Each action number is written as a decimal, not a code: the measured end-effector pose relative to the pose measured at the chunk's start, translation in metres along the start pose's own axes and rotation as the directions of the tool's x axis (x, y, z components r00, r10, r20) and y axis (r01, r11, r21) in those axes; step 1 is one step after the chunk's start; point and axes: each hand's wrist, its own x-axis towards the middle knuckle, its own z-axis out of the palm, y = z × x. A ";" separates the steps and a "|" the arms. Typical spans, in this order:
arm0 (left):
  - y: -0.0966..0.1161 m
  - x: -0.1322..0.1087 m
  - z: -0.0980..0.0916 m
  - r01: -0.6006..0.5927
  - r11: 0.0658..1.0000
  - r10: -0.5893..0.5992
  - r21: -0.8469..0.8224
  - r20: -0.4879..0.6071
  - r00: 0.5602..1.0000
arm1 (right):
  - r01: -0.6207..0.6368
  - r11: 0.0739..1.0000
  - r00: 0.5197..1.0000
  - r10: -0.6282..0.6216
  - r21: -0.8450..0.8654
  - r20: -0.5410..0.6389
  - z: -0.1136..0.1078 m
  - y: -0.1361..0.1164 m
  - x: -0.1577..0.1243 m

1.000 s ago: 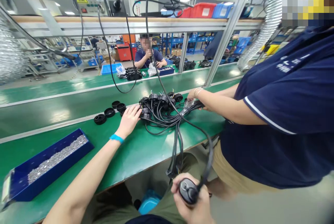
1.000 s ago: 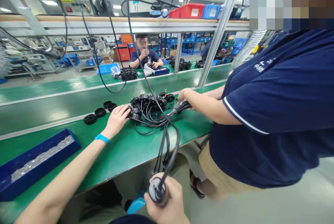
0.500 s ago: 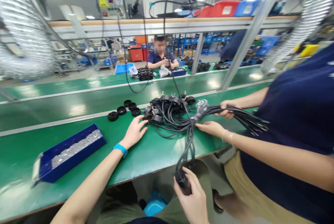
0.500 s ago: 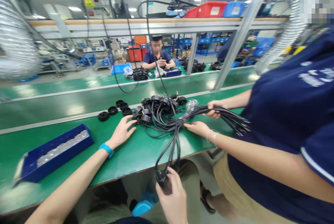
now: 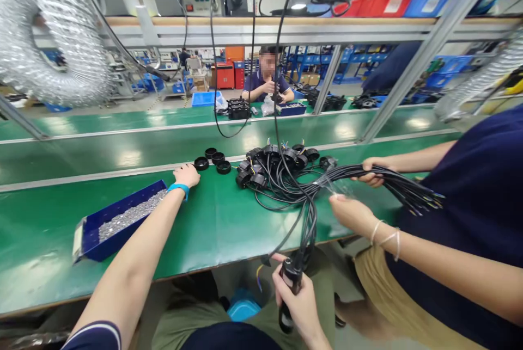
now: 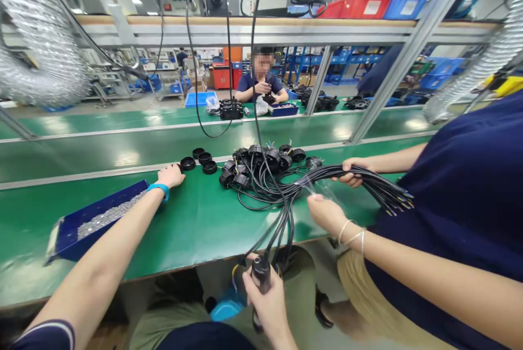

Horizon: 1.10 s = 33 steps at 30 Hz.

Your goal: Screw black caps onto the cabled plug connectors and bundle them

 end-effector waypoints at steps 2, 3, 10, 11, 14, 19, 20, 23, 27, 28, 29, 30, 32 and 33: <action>0.002 0.002 -0.003 -0.003 1.000 0.002 0.011 0.061 0.998 | -0.034 0.999 0.996 0.030 0.038 0.080 0.000 -0.009 0.003; 0.003 0.001 -0.006 -0.016 1.000 0.014 0.015 0.081 0.997 | -0.040 0.997 0.993 0.034 0.060 0.109 -0.001 -0.012 0.004; 0.010 -0.069 -0.035 -0.211 0.977 0.210 -0.028 -0.035 0.977 | 0.021 0.994 0.991 -0.035 0.103 0.127 0.006 -0.025 0.016; 0.012 -0.092 -0.037 -0.295 0.950 0.285 -0.102 -0.103 0.953 | 0.018 0.995 0.992 -0.030 0.100 0.121 0.008 -0.027 0.018; 0.020 -0.170 -0.034 -0.546 0.718 0.515 -0.432 -0.198 0.834 | 0.024 0.995 0.997 -0.030 0.095 0.069 0.016 -0.036 0.024; 0.030 -0.262 -0.009 -0.468 0.515 0.594 -0.718 -0.095 0.799 | 0.062 0.998 0.997 -0.061 0.022 -0.043 0.026 -0.054 0.032; 0.031 -0.271 -0.004 -0.440 0.500 0.590 -0.746 -0.078 0.803 | 0.069 0.998 0.996 -0.069 0.005 -0.056 0.028 -0.057 0.033; 0.033 -0.283 0.001 -0.405 0.448 0.625 -0.797 -0.044 0.779 | 0.111 0.994 0.986 -0.113 -0.026 -0.123 0.032 -0.062 0.033; 0.034 -0.286 -0.007 -0.310 0.375 0.686 -0.874 0.037 0.727 | 0.172 0.982 0.964 -0.185 -0.083 -0.191 0.037 -0.061 0.032; 0.034 -0.286 -0.010 -0.254 0.354 0.696 -0.900 0.072 0.715 | 0.178 0.979 0.962 -0.194 -0.095 -0.195 0.038 -0.060 0.031; 0.034 -0.286 -0.013 -0.189 0.331 0.709 -0.925 0.112 0.696 | 0.182 0.978 0.960 -0.200 -0.105 -0.196 0.038 -0.058 0.031; 0.033 -0.285 -0.015 -0.119 0.304 0.729 -0.945 0.151 0.668 | 0.185 0.976 0.959 -0.205 -0.115 -0.197 0.038 -0.057 0.030; 0.032 -0.282 -0.017 0.014 0.244 0.772 -0.970 0.203 0.603 | 0.189 0.972 0.957 -0.214 -0.138 -0.196 0.037 -0.055 0.029; 0.031 -0.281 -0.017 0.070 0.213 0.790 -0.974 0.214 0.574 | 0.193 0.970 0.955 -0.220 -0.148 -0.197 0.036 -0.055 0.029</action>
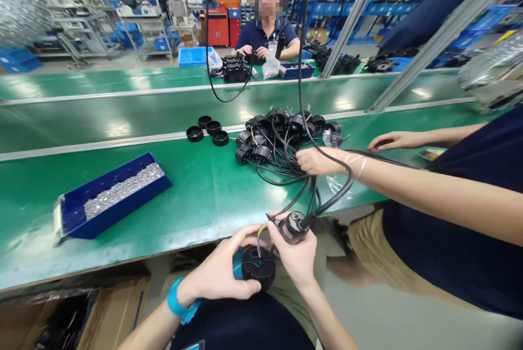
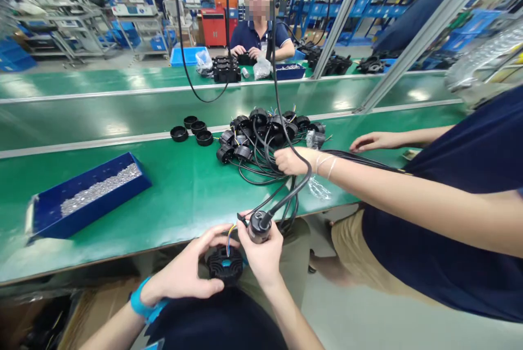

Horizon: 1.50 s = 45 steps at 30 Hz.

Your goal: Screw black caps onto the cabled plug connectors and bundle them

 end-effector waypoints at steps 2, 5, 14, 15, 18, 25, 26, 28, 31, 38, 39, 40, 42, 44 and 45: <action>-0.001 0.001 -0.002 0.008 0.993 -0.002 -0.115 0.050 0.999 | 0.006 1.000 1.000 -0.006 -0.005 -0.004 -0.001 0.001 -0.001; -0.003 0.002 -0.002 0.019 0.972 0.005 -0.234 0.098 0.995 | 0.011 1.000 1.000 -0.011 0.002 -0.010 -0.002 0.001 -0.001; -0.005 0.003 0.000 0.038 0.982 -0.032 -0.185 0.037 0.999 | 0.014 1.000 1.000 -0.014 0.025 0.009 -0.003 0.002 -0.002; -0.005 0.003 0.000 0.044 0.984 -0.040 -0.172 0.028 0.999 | 0.012 1.000 1.000 -0.012 0.025 0.013 -0.004 0.002 -0.002; -0.003 0.004 -0.001 0.063 0.990 -0.062 -0.130 0.010 0.998 | -0.008 0.999 1.000 0.008 0.032 0.023 -0.007 0.002 -0.003; -0.002 0.007 0.001 0.084 0.994 -0.085 -0.063 -0.014 0.996 | -0.016 0.998 0.999 0.014 0.057 0.031 -0.010 0.003 -0.005; -0.002 0.007 0.001 0.081 0.995 -0.082 -0.049 -0.019 0.996 | -0.015 0.998 0.999 0.013 0.059 0.034 -0.010 0.004 -0.005; 0.000 0.006 0.003 0.084 0.996 -0.083 0.008 -0.043 0.996 | -0.015 0.998 0.999 0.012 0.065 0.044 -0.011 0.005 -0.005; 0.004 0.006 0.006 0.092 0.978 -0.074 0.188 -0.104 0.992 | -0.025 0.996 0.997 0.019 0.082 0.071 -0.014 0.006 -0.005; 0.015 0.011 0.010 0.001 0.908 0.050 0.419 -0.111 0.993 | 0.014 0.997 0.992 -0.024 0.077 0.120 -0.025 0.000 0.001; 0.016 0.012 0.008 0.003 0.921 0.040 0.390 -0.101 0.994 | 0.027 0.997 0.991 -0.037 0.077 0.131 -0.027 -0.001 0.002; 0.017 0.012 0.006 0.008 0.941 0.020 0.337 -0.077 0.997 | 0.039 0.996 0.989 -0.050 0.075 0.142 -0.029 -0.001 0.003; 0.016 0.014 0.000 0.020 0.989 -0.022 0.149 0.012 1.000 | 0.063 0.996 0.983 -0.073 0.065 0.166 -0.032 -0.002 0.004; 0.013 0.017 -0.006 0.043 0.995 -0.033 -0.095 0.097 0.995 | 0.077 0.995 0.979 -0.087 0.059 0.183 -0.034 -0.003 0.005; 0.011 0.019 -0.008 0.052 0.979 -0.030 -0.195 0.116 0.993 | 0.078 0.995 0.978 -0.088 0.063 0.190 -0.034 -0.002 0.005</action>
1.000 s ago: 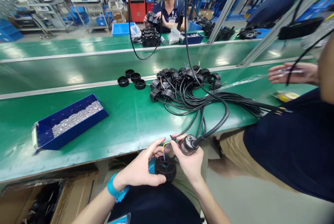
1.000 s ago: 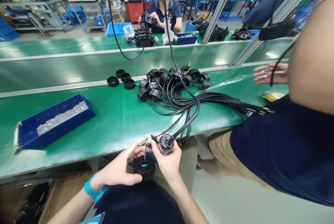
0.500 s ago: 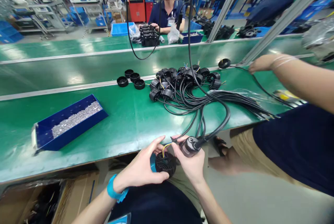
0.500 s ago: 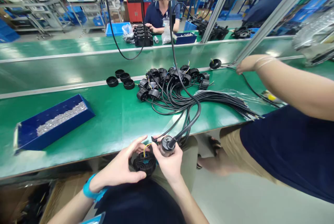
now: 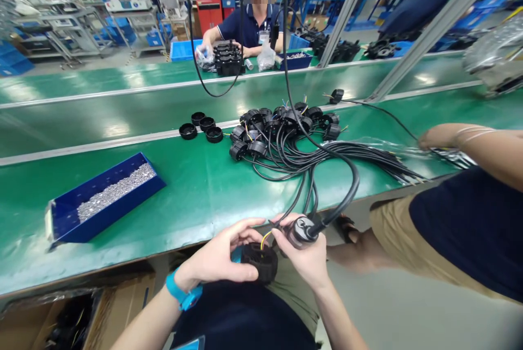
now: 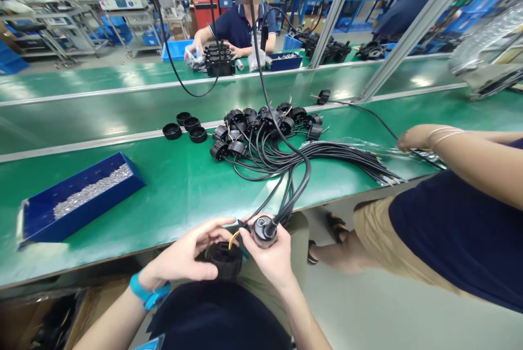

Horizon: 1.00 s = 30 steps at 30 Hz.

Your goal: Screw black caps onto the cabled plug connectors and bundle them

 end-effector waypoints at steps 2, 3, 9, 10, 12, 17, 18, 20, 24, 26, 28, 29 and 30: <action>-0.003 0.004 -0.003 -0.001 0.995 -0.001 -0.099 -0.014 1.000 | -0.012 1.000 1.000 0.011 0.016 0.018 -0.002 0.001 0.000; -0.003 0.005 -0.002 0.000 0.995 -0.003 -0.097 -0.032 0.999 | -0.027 0.999 0.999 0.026 0.023 0.036 -0.003 0.003 0.000; 0.006 0.017 0.009 -0.097 0.938 0.158 0.332 -0.162 0.974 | -0.143 0.989 0.973 0.145 -0.026 0.178 -0.013 0.014 0.004; 0.007 0.019 0.010 -0.120 0.907 0.199 0.403 -0.159 0.967 | -0.143 0.989 0.974 0.148 -0.042 0.171 -0.014 0.015 0.004; 0.005 0.025 0.011 -0.156 0.860 0.259 0.486 -0.151 0.954 | -0.153 0.987 0.978 0.157 -0.040 0.139 -0.016 0.018 0.005; -0.020 0.039 0.005 -0.167 0.775 0.378 0.610 -0.236 0.895 | -0.126 0.992 0.992 0.126 -0.016 -0.017 -0.014 0.030 -0.004; -0.026 0.040 0.003 -0.169 0.744 0.413 0.646 -0.246 0.877 | -0.108 0.994 0.993 0.106 -0.031 -0.050 -0.013 0.033 -0.008; -0.037 0.042 0.001 -0.176 0.668 0.480 0.723 -0.238 0.844 | -0.104 0.994 0.987 0.098 -0.038 -0.129 -0.012 0.039 -0.014; -0.051 0.043 -0.001 -0.178 0.558 0.535 0.811 -0.187 0.824 | -0.154 0.987 0.923 0.129 -0.039 -0.363 -0.021 0.045 -0.008; -0.053 0.043 -0.001 -0.174 0.536 0.541 0.826 -0.178 0.822 | -0.167 0.979 0.889 0.097 -0.119 -0.448 -0.032 0.044 0.005; -0.055 0.042 -0.001 -0.173 0.522 0.553 0.835 -0.177 0.814 | -0.168 0.964 0.873 0.047 -0.208 -0.486 -0.046 0.041 0.020; -0.055 0.042 -0.001 -0.174 0.515 0.564 0.839 -0.178 0.807 | -0.165 0.954 0.872 0.023 -0.250 -0.489 -0.053 0.039 0.028; -0.056 0.042 -0.001 -0.177 0.509 0.575 0.843 -0.179 0.798 | -0.160 0.943 0.878 0.001 -0.292 -0.478 -0.059 0.036 0.035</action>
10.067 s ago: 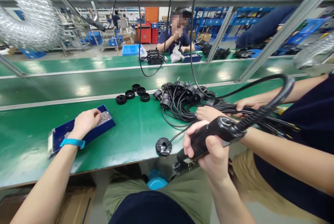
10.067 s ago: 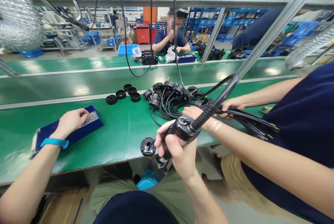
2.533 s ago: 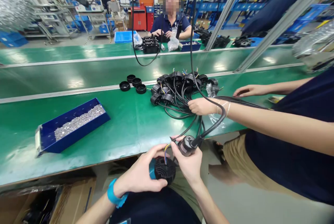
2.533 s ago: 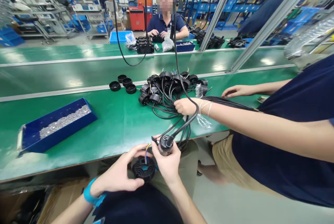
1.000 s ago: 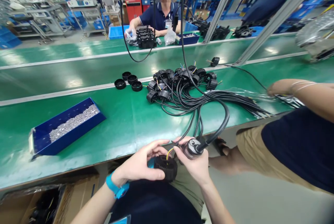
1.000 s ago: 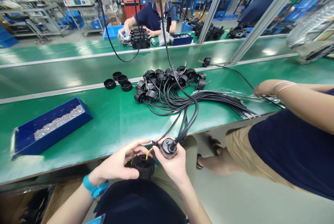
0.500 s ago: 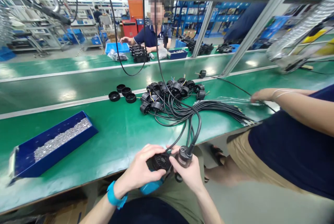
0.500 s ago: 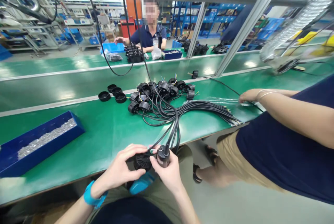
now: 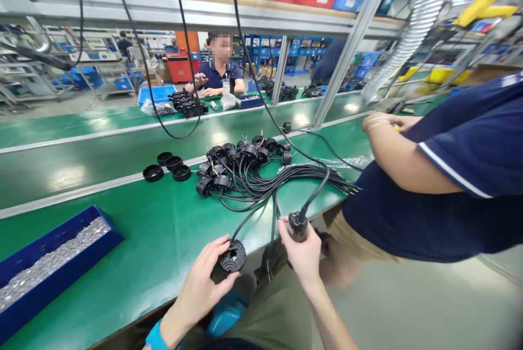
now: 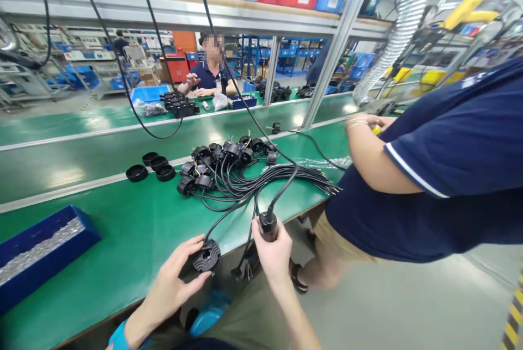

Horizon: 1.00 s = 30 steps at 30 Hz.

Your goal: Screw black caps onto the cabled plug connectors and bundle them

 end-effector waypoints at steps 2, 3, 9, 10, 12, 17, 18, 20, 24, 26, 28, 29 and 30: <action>0.000 -0.001 0.000 -0.014 1.000 0.014 0.001 -0.018 1.000 | 0.065 0.990 0.997 -0.058 -0.128 0.055 -0.004 -0.005 0.018; 0.000 -0.001 0.000 -0.019 1.000 0.019 0.000 -0.020 1.000 | 0.108 0.968 0.991 -0.087 -0.229 0.098 -0.005 -0.008 0.029; -0.001 0.000 0.001 -0.027 1.000 0.027 0.009 -0.014 1.000 | 0.305 0.769 0.942 -0.155 -0.562 0.299 0.010 -0.031 0.114; -0.002 0.000 0.001 -0.027 1.000 0.028 0.014 -0.013 1.000 | 0.336 0.747 0.927 -0.155 -0.573 0.342 0.014 -0.033 0.129; -0.003 0.000 0.002 -0.029 0.999 0.029 0.025 -0.012 1.000 | 0.392 0.703 0.890 -0.129 -0.593 0.437 0.021 -0.032 0.154; -0.004 -0.001 0.005 -0.042 0.999 0.043 0.034 -0.034 0.998 | 0.514 0.585 0.775 -0.003 -0.627 0.632 0.031 -0.019 0.183; -0.004 -0.001 0.005 -0.046 0.998 0.047 0.034 -0.044 0.998 | 0.536 0.563 0.754 0.017 -0.629 0.657 0.032 -0.017 0.186; -0.002 0.001 0.004 -0.056 0.998 0.058 0.033 -0.069 0.996 | 0.569 0.526 0.722 0.048 -0.632 0.690 0.033 -0.014 0.189; 0.001 0.003 0.000 -0.073 0.996 0.079 0.053 -0.124 0.989 | 0.610 0.480 0.691 0.067 -0.630 0.720 0.034 -0.014 0.191; 0.002 0.001 -0.002 -0.079 0.995 0.088 0.066 -0.135 0.987 | 0.626 0.467 0.683 0.058 -0.625 0.728 0.034 -0.016 0.189; 0.001 -0.003 -0.004 -0.084 0.994 0.093 0.073 -0.127 0.988 | 0.638 0.457 0.678 0.047 -0.619 0.733 0.034 -0.019 0.185; -0.001 -0.007 -0.005 -0.085 0.993 0.094 0.076 -0.122 0.988 | 0.643 0.455 0.677 0.041 -0.617 0.735 0.034 -0.020 0.182; -0.002 -0.010 -0.006 -0.084 0.993 0.093 0.079 -0.121 0.988 | 0.646 0.453 0.675 0.035 -0.614 0.737 0.035 -0.021 0.178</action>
